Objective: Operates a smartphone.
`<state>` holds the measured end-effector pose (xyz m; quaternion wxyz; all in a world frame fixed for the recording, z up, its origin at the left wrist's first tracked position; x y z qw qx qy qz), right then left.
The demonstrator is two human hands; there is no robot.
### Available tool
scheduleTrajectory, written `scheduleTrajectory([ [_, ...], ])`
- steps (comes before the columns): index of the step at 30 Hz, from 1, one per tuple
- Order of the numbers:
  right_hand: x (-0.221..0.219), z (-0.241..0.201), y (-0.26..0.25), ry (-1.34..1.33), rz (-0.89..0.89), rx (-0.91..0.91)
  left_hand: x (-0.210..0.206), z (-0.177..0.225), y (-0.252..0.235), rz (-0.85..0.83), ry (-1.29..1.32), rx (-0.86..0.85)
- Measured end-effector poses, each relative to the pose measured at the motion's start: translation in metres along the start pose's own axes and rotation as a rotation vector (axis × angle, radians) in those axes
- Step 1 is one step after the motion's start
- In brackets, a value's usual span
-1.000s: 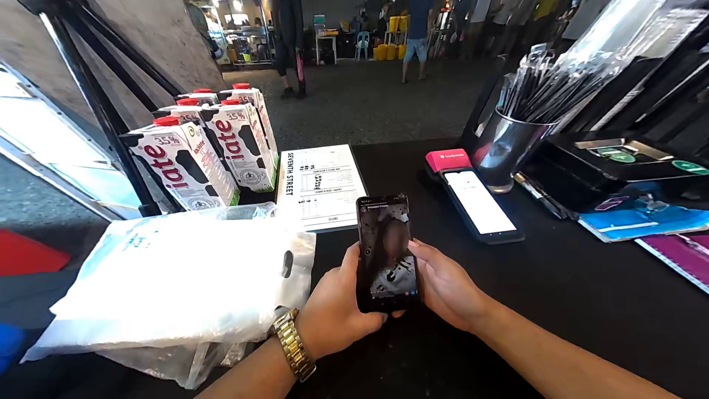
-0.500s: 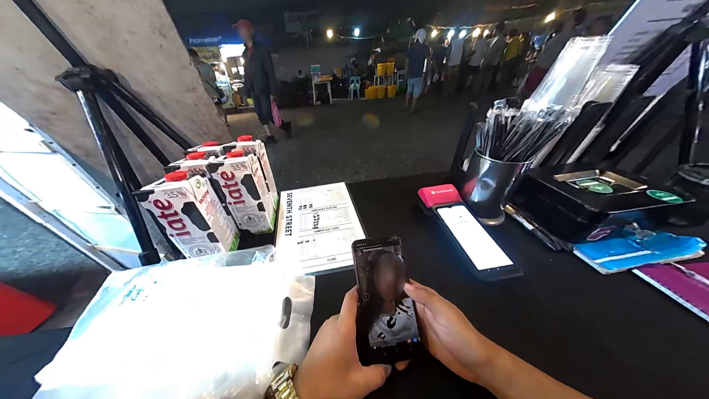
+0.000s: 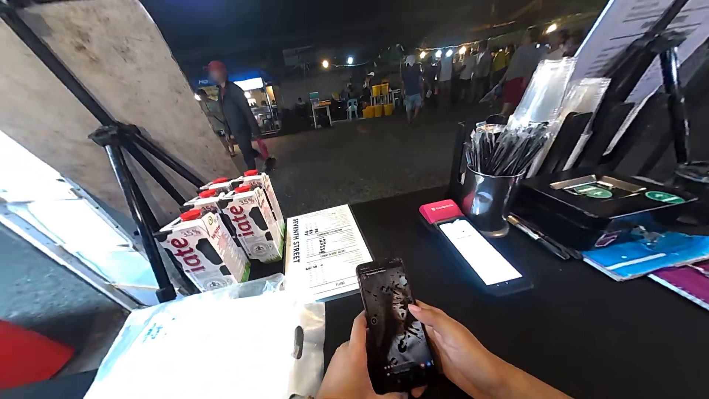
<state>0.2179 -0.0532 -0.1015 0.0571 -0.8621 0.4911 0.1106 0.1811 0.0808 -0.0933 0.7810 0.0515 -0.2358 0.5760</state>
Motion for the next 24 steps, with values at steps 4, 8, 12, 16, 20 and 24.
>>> scheduleTrajectory([
  [4, 0.001, 0.003, -0.001, 0.02, 0.007, -0.01, 0.0, -0.002, 0.001, 0.006, 0.02, -0.026],
  [8, -0.005, -0.005, -0.002, 0.043, -0.027, 0.009, 0.006, 0.001, 0.002, 0.047, 0.011, -0.067],
  [12, -0.005, -0.007, 0.004, 0.075, -0.046, -0.003, 0.003, -0.002, 0.003, 0.067, -0.028, -0.084],
  [16, -0.004, -0.009, 0.004, 0.1, -0.036, 0.016, 0.002, 0.003, 0.001, 0.022, -0.049, -0.039],
  [20, -0.005, -0.009, 0.003, 0.074, -0.044, 0.015, 0.002, 0.005, 0.001, -0.016, -0.037, 0.005],
  [24, -0.004, -0.006, 0.001, 0.026, -0.054, 0.043, 0.002, 0.001, 0.0, -0.028, -0.048, 0.005],
])
Point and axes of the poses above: each hand's wrist, its own y-axis away from the middle knuckle, its own x-axis out of the back of the hand, z = x × y, the point moved 9 cm from there along -y, towards the middle knuckle, and after that the axes turned 9 degrees about y, right-handed, at the moved point
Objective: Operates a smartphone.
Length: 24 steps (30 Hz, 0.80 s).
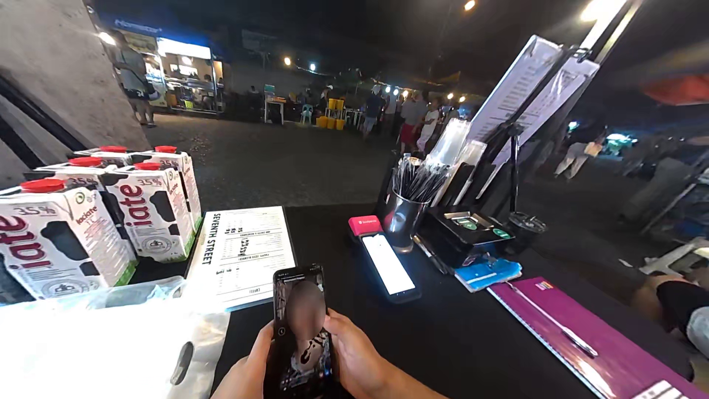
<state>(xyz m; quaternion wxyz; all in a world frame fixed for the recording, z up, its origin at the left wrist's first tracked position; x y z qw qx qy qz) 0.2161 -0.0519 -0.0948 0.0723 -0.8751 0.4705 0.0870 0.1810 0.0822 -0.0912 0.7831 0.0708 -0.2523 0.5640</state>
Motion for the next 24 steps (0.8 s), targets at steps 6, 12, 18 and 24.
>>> scheduleTrajectory([
  [6, 0.0007, 0.0012, 0.0, -0.02, 0.056, -0.005, 0.0006, -0.0003, -0.0007, 0.015, -0.01, 0.012],
  [12, 0.0036, 0.0081, -0.0025, -0.04, 0.049, -0.022, -0.0004, -0.0022, -0.0001, 0.028, 0.007, -0.027],
  [18, 0.002, 0.0097, -0.0024, -0.034, 0.016, -0.018, -0.0015, -0.006, 0.0014, 0.045, 0.03, -0.054],
  [24, -0.0008, 0.0027, 0.0017, 0.034, 0.008, -0.031, -0.0013, -0.0022, 0.0048, 0.043, 0.002, -0.031],
])
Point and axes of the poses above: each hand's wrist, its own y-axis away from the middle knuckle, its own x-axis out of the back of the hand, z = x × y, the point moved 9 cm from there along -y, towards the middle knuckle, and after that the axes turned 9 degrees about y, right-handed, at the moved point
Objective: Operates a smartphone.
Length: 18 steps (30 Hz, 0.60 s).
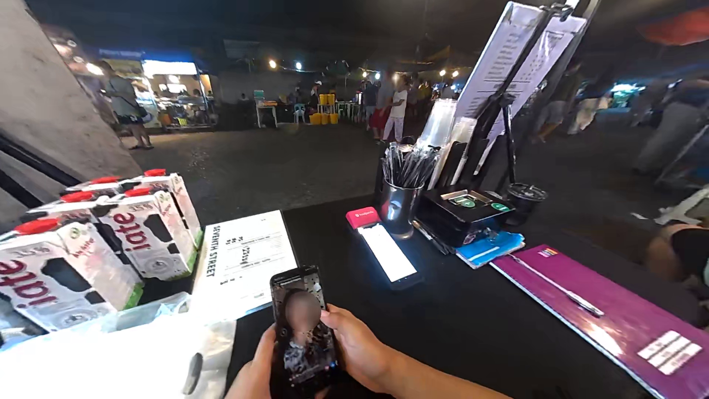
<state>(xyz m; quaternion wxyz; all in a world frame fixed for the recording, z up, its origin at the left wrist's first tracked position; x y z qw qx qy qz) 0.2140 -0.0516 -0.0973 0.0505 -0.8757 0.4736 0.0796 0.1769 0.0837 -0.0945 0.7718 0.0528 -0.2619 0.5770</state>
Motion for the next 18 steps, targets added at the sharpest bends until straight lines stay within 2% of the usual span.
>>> scheduleTrajectory([
  [18, -0.0013, -0.0008, -0.0019, -0.001, -0.006, -0.002, 0.0025, 0.0025, -0.0021, -0.022, 0.034, -0.04],
])
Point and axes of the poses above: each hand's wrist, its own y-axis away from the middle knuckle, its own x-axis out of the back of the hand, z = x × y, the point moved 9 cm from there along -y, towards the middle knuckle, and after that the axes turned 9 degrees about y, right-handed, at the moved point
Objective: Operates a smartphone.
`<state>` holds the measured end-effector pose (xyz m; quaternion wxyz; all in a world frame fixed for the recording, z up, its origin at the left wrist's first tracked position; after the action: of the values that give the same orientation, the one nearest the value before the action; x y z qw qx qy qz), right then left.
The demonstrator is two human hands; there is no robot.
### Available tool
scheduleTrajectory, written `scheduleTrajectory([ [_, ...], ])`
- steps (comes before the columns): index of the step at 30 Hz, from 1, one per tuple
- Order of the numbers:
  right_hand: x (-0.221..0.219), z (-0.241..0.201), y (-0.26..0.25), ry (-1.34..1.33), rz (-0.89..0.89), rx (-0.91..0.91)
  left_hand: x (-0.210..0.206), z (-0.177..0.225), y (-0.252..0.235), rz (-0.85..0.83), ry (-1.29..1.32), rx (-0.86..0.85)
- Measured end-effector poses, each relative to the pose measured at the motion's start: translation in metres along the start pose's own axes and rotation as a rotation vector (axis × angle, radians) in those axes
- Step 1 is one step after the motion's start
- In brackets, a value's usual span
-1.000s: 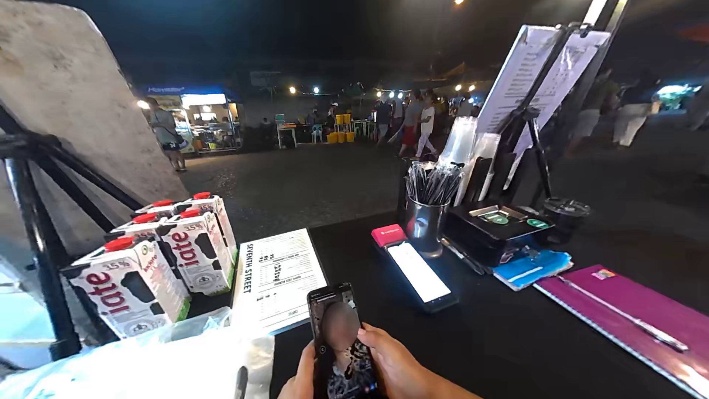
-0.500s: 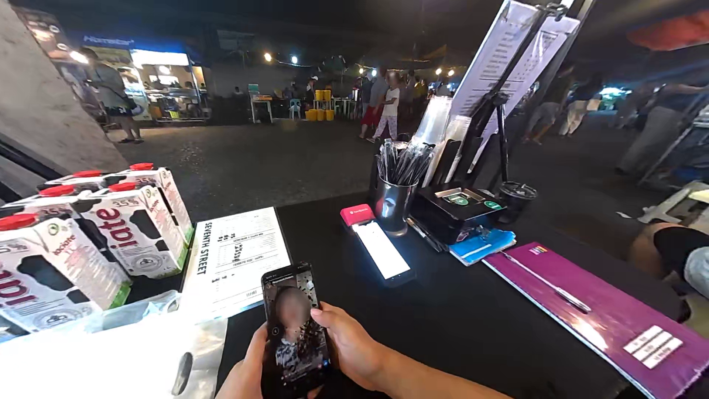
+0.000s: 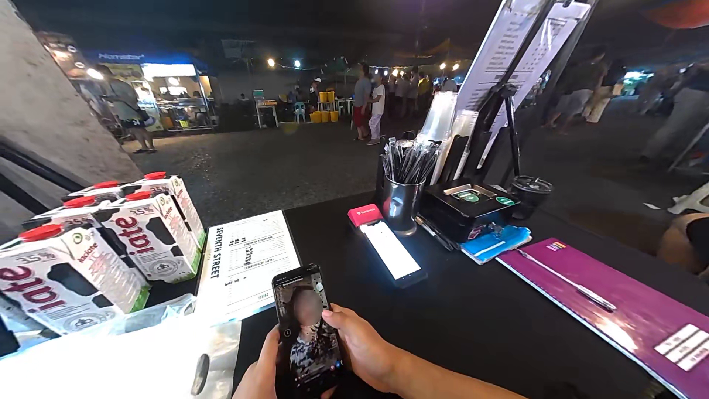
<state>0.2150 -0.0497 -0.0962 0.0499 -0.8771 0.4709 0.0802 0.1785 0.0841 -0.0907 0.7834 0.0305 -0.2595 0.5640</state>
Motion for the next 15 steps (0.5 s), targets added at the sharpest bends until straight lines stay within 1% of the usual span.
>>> scheduleTrajectory([
  [6, -0.0012, -0.0008, -0.0012, -0.012, -0.004, 0.001, 0.0006, -0.0022, 0.0002, 0.004, 0.006, 0.007],
  [11, -0.002, -0.0006, 0.0009, 0.011, -0.029, 0.0, 0.0003, 0.0041, 0.0016, 0.007, 0.006, 0.011],
  [15, -0.0015, 0.0019, 0.0005, -0.02, -0.031, -0.008, 0.0004, 0.0047, 0.0024, 0.019, -0.008, 0.014],
])
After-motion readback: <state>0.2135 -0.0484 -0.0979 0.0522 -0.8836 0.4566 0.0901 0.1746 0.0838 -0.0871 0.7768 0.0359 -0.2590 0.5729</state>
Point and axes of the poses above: each hand's wrist, its own y-axis away from the middle knuckle, its own x-axis out of the back of the hand, z = x × y, the point moved 9 cm from there along -y, towards the middle knuckle, and after that the axes turned 9 degrees about y, right-handed, at the moved point
